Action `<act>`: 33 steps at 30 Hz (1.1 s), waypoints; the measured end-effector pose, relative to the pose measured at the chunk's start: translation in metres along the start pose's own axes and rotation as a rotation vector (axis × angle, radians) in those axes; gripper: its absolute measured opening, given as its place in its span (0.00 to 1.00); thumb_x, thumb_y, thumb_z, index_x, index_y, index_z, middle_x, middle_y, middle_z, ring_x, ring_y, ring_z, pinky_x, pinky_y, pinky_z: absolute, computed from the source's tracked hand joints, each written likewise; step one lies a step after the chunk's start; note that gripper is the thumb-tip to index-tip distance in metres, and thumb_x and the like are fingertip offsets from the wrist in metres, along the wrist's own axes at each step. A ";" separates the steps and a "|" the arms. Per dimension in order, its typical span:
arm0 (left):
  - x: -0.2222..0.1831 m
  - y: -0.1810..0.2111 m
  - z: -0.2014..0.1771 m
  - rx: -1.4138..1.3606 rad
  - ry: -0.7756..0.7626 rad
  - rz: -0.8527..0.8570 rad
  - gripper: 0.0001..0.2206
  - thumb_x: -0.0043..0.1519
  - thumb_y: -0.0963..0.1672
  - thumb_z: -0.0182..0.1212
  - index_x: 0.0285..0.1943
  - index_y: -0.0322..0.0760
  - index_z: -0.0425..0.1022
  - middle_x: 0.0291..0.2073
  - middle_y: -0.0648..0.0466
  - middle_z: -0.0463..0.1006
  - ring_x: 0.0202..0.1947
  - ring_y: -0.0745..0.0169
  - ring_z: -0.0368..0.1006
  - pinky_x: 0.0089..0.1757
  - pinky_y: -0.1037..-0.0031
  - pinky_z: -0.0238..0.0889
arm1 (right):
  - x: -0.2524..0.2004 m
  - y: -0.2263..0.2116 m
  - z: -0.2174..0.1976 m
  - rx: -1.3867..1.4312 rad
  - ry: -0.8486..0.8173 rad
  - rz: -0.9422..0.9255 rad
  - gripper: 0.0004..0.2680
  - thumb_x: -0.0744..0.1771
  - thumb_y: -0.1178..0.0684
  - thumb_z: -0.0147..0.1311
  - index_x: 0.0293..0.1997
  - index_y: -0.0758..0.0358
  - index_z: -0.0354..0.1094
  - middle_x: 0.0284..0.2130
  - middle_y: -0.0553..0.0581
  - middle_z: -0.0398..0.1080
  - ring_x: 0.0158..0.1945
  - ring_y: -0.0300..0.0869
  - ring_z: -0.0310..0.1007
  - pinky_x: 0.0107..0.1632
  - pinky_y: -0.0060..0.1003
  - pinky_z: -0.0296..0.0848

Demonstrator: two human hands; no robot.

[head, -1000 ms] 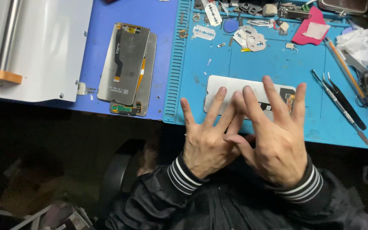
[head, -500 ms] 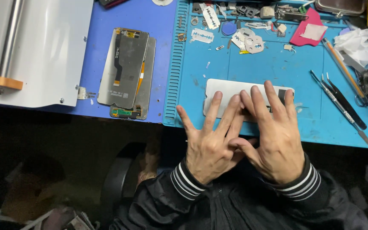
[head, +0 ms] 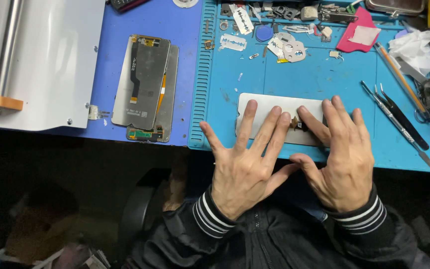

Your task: Cleaning and applying adhesive tape to a smartphone screen as part of a remanufacturing process.

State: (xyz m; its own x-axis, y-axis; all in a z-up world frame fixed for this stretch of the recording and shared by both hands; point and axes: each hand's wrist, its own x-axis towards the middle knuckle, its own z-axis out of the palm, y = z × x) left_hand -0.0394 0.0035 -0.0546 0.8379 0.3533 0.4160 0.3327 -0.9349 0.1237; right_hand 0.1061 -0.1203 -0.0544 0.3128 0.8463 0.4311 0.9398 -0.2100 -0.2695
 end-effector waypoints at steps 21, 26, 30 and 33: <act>0.011 -0.003 -0.008 0.071 -0.053 0.000 0.38 0.68 0.62 0.34 0.74 0.35 0.68 0.75 0.51 0.62 0.76 0.41 0.46 0.56 0.13 0.31 | 0.015 0.001 0.002 0.024 -0.067 -0.095 0.31 0.70 0.31 0.38 0.75 0.70 0.50 0.73 0.63 0.56 0.77 0.63 0.54 0.75 0.72 0.47; 0.009 -0.005 -0.009 0.134 -0.047 0.012 0.38 0.70 0.62 0.31 0.73 0.36 0.70 0.74 0.53 0.64 0.76 0.40 0.47 0.55 0.13 0.32 | 0.012 -0.003 -0.004 -0.099 -0.064 -0.054 0.31 0.69 0.28 0.36 0.73 0.65 0.59 0.70 0.62 0.60 0.72 0.62 0.63 0.71 0.74 0.56; 0.008 -0.008 -0.010 0.165 -0.065 0.021 0.40 0.65 0.66 0.51 0.76 0.42 0.66 0.75 0.50 0.62 0.76 0.38 0.47 0.54 0.13 0.31 | 0.000 0.005 -0.005 0.066 -0.035 -0.017 0.32 0.69 0.34 0.46 0.74 0.73 0.47 0.69 0.63 0.63 0.75 0.61 0.55 0.74 0.73 0.51; 0.002 -0.010 -0.003 0.211 -0.119 0.003 0.46 0.58 0.69 0.60 0.80 0.49 0.59 0.77 0.48 0.57 0.76 0.37 0.45 0.55 0.13 0.30 | -0.008 0.012 -0.018 0.171 0.093 0.007 0.27 0.70 0.42 0.51 0.72 0.74 0.48 0.65 0.64 0.67 0.78 0.64 0.52 0.79 0.67 0.51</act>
State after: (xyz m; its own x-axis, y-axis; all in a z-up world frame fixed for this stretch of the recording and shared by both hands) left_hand -0.0423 0.0130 -0.0524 0.8802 0.3635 0.3053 0.4024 -0.9125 -0.0738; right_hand 0.1178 -0.1386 -0.0455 0.3382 0.7945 0.5044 0.9029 -0.1227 -0.4120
